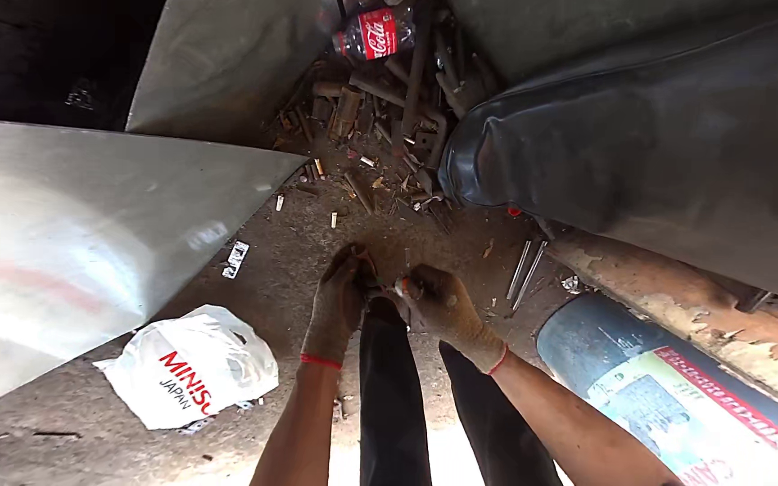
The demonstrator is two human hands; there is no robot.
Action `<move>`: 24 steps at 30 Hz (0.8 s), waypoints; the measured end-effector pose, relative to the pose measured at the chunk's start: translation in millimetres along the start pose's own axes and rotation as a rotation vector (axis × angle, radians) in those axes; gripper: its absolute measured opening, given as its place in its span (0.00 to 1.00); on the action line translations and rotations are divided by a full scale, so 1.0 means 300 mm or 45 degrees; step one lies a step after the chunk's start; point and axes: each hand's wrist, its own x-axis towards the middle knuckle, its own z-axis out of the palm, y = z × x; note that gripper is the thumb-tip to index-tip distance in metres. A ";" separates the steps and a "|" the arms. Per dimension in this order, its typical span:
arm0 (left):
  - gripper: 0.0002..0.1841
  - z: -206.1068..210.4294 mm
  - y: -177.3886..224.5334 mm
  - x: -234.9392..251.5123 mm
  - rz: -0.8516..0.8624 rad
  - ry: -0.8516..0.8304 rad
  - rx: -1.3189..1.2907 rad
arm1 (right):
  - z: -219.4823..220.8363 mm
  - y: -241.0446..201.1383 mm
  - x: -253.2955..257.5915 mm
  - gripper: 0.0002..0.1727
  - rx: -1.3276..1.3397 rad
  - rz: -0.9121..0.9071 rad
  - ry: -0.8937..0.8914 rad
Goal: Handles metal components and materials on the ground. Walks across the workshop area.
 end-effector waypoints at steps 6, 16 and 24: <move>0.18 0.046 -0.025 -0.037 -0.130 -0.103 -0.084 | -0.148 0.069 -0.049 0.13 -0.340 -0.293 0.399; 0.18 0.211 -0.038 -0.390 -0.084 -0.627 0.583 | -0.218 -0.106 -0.298 0.21 0.533 0.446 -0.500; 0.20 0.254 -0.045 -0.759 0.882 -0.986 1.001 | -0.338 -0.177 -0.573 0.27 0.194 -0.552 -0.809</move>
